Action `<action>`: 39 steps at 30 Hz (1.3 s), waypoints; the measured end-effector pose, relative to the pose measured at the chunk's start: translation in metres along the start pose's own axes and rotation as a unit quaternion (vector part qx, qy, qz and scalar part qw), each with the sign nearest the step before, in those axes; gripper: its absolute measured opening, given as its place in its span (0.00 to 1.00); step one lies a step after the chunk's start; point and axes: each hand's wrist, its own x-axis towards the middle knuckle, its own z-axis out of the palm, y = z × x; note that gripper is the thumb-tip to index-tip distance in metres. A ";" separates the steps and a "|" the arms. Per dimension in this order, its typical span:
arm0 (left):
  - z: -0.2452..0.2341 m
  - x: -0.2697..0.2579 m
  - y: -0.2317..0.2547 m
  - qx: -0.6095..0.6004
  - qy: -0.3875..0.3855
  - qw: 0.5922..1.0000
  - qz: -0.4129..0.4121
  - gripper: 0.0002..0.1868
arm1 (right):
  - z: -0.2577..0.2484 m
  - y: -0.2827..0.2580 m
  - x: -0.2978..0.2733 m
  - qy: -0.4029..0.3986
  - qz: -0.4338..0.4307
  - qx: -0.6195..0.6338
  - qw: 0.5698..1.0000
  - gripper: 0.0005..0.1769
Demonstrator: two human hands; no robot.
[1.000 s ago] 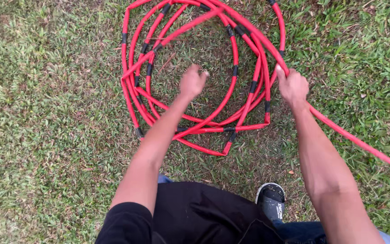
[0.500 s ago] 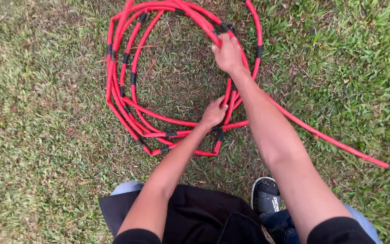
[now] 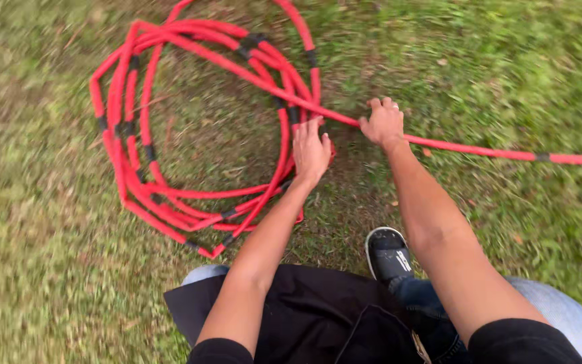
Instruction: The person turns off a water faucet, coils a hose into loops on the grass by hand, and detaches it from another hose.
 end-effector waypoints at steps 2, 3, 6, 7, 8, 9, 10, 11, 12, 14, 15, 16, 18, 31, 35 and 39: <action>0.012 0.002 0.019 -0.031 -0.003 0.997 0.067 0.29 | -0.006 0.056 -0.019 -0.002 0.053 -0.009 0.999 0.30; 0.019 0.001 0.027 -0.038 -0.019 0.996 0.083 0.29 | -0.011 0.083 -0.031 -0.031 0.091 -0.032 0.995 0.32; 0.039 0.002 0.040 -0.023 -0.039 0.986 0.159 0.33 | -0.025 0.150 -0.069 -0.109 0.177 -0.069 0.976 0.35; 0.043 0.001 0.042 0.006 -0.043 0.983 0.176 0.35 | -0.031 0.170 -0.079 -0.166 0.200 -0.080 0.962 0.35; 0.051 0.000 0.046 0.036 -0.046 0.979 0.194 0.36 | -0.038 0.191 -0.087 -0.162 0.216 -0.082 0.960 0.35; 0.055 -0.001 0.046 0.032 -0.053 0.977 0.202 0.36 | -0.036 0.206 -0.092 -0.168 0.216 -0.098 0.957 0.40; 0.061 -0.002 0.047 0.051 -0.079 0.975 0.202 0.37 | -0.032 0.219 -0.098 -0.174 0.215 -0.114 0.954 0.49; 0.064 -0.002 0.047 0.072 -0.100 0.972 0.198 0.37 | -0.028 0.228 -0.100 -0.172 0.221 -0.111 0.953 0.49; 0.066 -0.003 0.047 0.072 -0.103 0.971 0.204 0.37 | -0.022 0.236 -0.102 -0.143 0.212 -0.117 0.960 0.46; 0.074 -0.004 0.048 0.090 -0.119 0.968 0.201 0.38 | -0.013 0.250 -0.103 -0.108 0.206 -0.126 0.964 0.43; 0.075 -0.004 0.048 0.091 -0.114 0.969 0.201 0.38 | -0.008 0.248 -0.101 -0.061 0.189 -0.141 0.970 0.36; 0.077 -0.004 0.049 0.113 -0.124 0.964 0.204 0.38 | -0.006 0.246 -0.098 -0.013 0.173 -0.155 0.973 0.30; 0.079 0.000 0.047 0.142 -0.132 0.960 0.204 0.39 | -0.016 0.243 -0.101 -0.034 0.154 -0.164 0.974 0.27; 0.117 0.031 0.069 0.080 -0.081 0.984 0.139 0.38 | -0.251 0.141 -0.102 -0.018 0.074 -0.163 0.984 0.42; 0.119 0.015 0.074 0.022 -0.085 0.993 0.082 0.37 | -0.312 0.072 -0.090 -0.128 0.039 -0.160 0.978 0.42; 0.121 0.002 0.067 -0.016 -0.049 0.995 0.089 0.32 | -0.318 -0.008 -0.102 -0.190 -0.084 -0.172 0.963 0.34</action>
